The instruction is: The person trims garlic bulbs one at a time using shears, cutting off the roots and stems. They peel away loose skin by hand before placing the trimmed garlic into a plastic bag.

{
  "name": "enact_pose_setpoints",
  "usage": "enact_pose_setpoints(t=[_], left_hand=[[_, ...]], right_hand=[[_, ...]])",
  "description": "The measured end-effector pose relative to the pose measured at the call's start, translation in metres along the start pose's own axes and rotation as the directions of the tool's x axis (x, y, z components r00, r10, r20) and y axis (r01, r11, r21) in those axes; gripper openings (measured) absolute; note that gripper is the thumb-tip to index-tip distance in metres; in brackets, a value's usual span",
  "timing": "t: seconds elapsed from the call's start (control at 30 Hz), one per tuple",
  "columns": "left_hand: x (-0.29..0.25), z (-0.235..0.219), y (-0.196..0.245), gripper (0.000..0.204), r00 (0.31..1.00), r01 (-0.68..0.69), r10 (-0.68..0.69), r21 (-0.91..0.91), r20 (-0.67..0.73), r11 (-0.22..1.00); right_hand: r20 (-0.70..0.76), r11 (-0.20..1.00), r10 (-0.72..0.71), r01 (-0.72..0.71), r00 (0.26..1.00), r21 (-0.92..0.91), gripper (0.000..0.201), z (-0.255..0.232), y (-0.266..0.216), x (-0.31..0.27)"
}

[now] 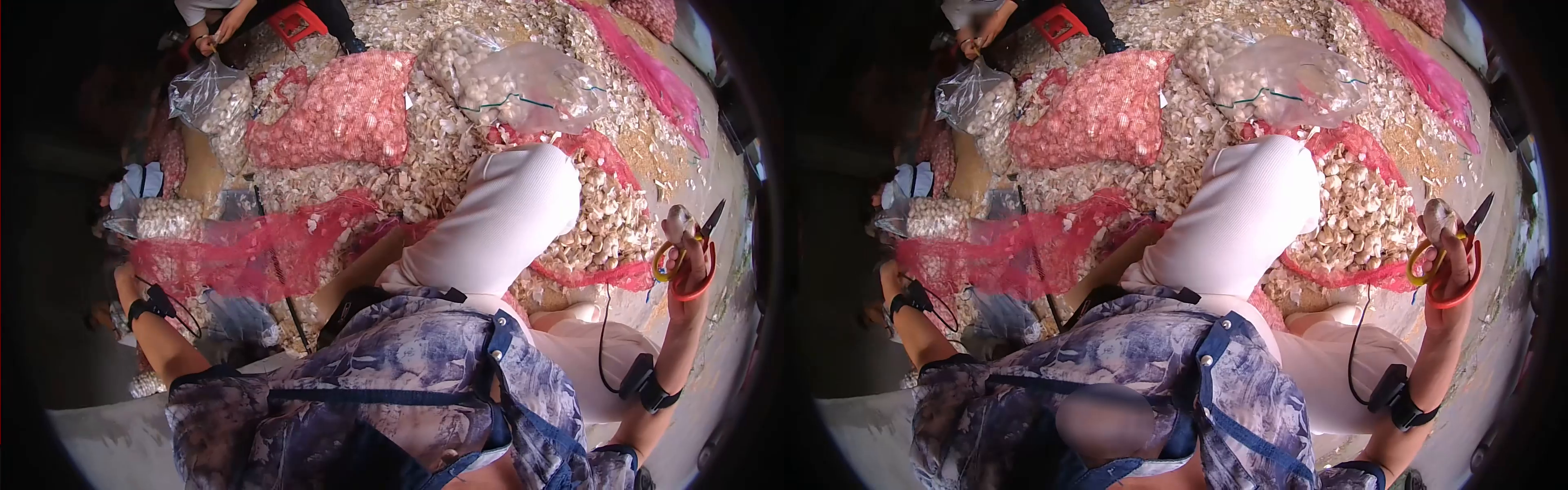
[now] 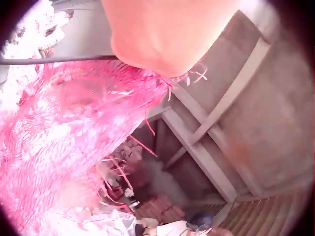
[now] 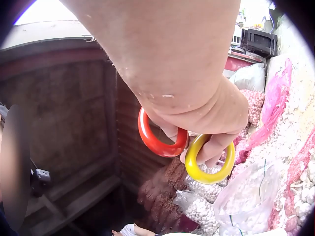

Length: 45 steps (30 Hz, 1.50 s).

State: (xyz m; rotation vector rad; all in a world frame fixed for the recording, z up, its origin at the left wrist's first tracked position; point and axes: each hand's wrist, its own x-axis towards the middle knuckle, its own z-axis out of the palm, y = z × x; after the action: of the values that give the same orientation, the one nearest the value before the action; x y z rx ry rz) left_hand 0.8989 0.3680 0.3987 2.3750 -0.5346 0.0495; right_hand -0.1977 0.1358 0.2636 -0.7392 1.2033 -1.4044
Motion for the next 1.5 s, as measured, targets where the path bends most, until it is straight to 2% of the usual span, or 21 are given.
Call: enact_pose_setpoints(t=[0.07, 0.17, 0.4, 0.53, 0.57, 0.67, 0.73, 0.77, 0.8, 0.83, 0.87, 0.9, 0.97, 1.0, 1.03, 1.07, 1.1, 1.13, 1.27, 1.37, 1.5], left_hand=[[-0.035, 0.051, 0.03, 0.023, 0.86, 0.271, -0.316, 0.166, 0.401, 0.948], [-0.128, 0.121, 0.152, 0.024, 0.73, 0.101, -0.385, 0.467, 0.565, 0.878], [-0.294, 0.145, 0.389, 0.034, 0.459, -0.563, 0.268, 0.044, 0.847, 0.825], [-0.299, 0.109, 0.488, 0.044, 0.407, -0.69, 0.794, -0.418, 0.452, 0.592], [-0.286, 0.096, 0.507, 0.047, 0.381, -0.683, 0.851, -0.51, 0.361, 0.522], [-0.183, 0.053, 0.551, 0.042, 0.2, -0.206, 0.861, -0.839, 0.469, 0.504], [-0.175, 0.047, 0.551, 0.041, 0.687, -0.368, 0.724, -0.831, 0.059, 0.417], [-0.169, 0.039, 0.561, 0.028, 0.709, -0.36, 0.705, -0.838, 0.04, 0.41], [-0.288, 0.06, 0.56, 0.032, 0.389, -0.426, 0.921, -0.892, -0.028, 0.153], [-0.273, 0.048, 0.561, 0.032, 0.38, -0.419, 0.925, -0.896, -0.026, 0.147], [-0.239, 0.036, 0.562, 0.037, 0.235, -0.797, 0.958, -0.531, 0.165, 0.287], [-0.225, 0.032, 0.57, 0.048, 0.18, -0.979, 0.909, -0.025, 0.376, 0.204], [-0.333, 0.101, 0.559, 0.059, 0.282, -0.886, 0.636, -0.059, 0.718, 0.459], [-0.327, 0.132, 0.545, 0.064, 0.058, -0.924, 0.607, -0.188, 0.792, 0.334], [-0.371, 0.149, 0.547, 0.069, 0.004, -0.984, 0.499, -0.085, 0.866, 0.155], [-0.373, 0.182, 0.544, 0.073, -0.216, -0.975, 0.58, -0.149, 0.785, -0.162], [-0.4, 0.208, 0.549, 0.067, -0.306, -0.952, 0.631, -0.236, 0.713, -0.195], [-0.439, 0.227, 0.562, 0.065, -0.291, -0.946, 0.629, -0.316, 0.721, -0.075], [-0.566, 0.325, 0.592, 0.035, -0.638, -0.579, 0.595, -0.814, 0.489, 0.047], [-0.657, 0.38, 0.587, 0.037, -0.794, -0.351, 0.467, -0.92, 0.39, 0.172], [-0.712, 0.411, 0.564, 0.041, -0.812, -0.238, 0.493, -0.949, 0.312, 0.208]], right_hand=[[0.005, 1.0, -0.023, 0.023, 1.0, 0.019, 0.035, 0.015, -0.003, -0.008], [0.004, 1.0, -0.005, 0.005, 1.0, -0.016, 0.03, 0.005, 0.001, -0.006], [0.006, 0.994, -0.073, 0.073, 0.997, -0.08, 0.029, 0.016, -0.004, -0.012], [0.036, 0.996, -0.055, 0.058, 0.998, -0.065, 0.036, 0.015, -0.008, -0.013], [0.041, 0.996, -0.041, 0.044, 0.998, -0.076, 0.035, 0.016, -0.009, -0.014], [0.04, 0.994, -0.035, 0.039, 0.999, -0.103, 0.034, 0.029, -0.015, -0.017], [0.032, 0.992, -0.044, 0.047, 0.999, -0.116, 0.034, 0.034, -0.015, -0.019], [0.05, 0.993, -0.031, 0.036, 0.998, -0.114, 0.033, 0.034, -0.014, -0.02], [0.064, 0.993, -0.021, 0.028, 0.998, -0.114, 0.032, 0.033, -0.014, -0.02], [0.067, 0.996, 0.008, -0.002, 0.998, -0.09, 0.033, 0.03, -0.013, -0.02], [0.072, 0.996, -0.011, 0.017, 0.997, -0.087, 0.035, 0.038, -0.012, -0.022], [0.036, 0.998, 0.01, -0.008, 0.999, -0.063, 0.041, 0.047, -0.014, -0.023], [-0.037, 0.999, 0.027, -0.027, 0.999, -0.018, 0.048, 0.061, -0.02, -0.029], [-0.067, 1.0, 0.024, -0.023, 0.997, 0.003, 0.048, 0.065, -0.021, -0.031], [-0.047, 0.999, 0.039, -0.04, 0.998, -0.014, 0.048, 0.066, -0.023, -0.033], [-0.025, 0.997, 0.063, -0.064, 0.998, -0.032, 0.048, 0.065, -0.025, -0.035], [-0.034, 0.995, 0.049, -0.052, 0.998, -0.079, 0.05, 0.069, -0.027, -0.038], [-0.036, 0.991, 0.042, -0.046, 0.998, -0.124, 0.051, 0.07, -0.029, -0.038], [-0.044, 0.958, 0.019, -0.031, 0.999, -0.286, 0.049, 0.075, -0.043, -0.044], [-0.1, 0.964, -0.034, 0.006, 0.994, -0.267, 0.05, 0.072, -0.038, -0.039], [-0.17, 0.975, -0.05, 0.011, 0.984, -0.223, 0.047, 0.058, -0.031, -0.028]])
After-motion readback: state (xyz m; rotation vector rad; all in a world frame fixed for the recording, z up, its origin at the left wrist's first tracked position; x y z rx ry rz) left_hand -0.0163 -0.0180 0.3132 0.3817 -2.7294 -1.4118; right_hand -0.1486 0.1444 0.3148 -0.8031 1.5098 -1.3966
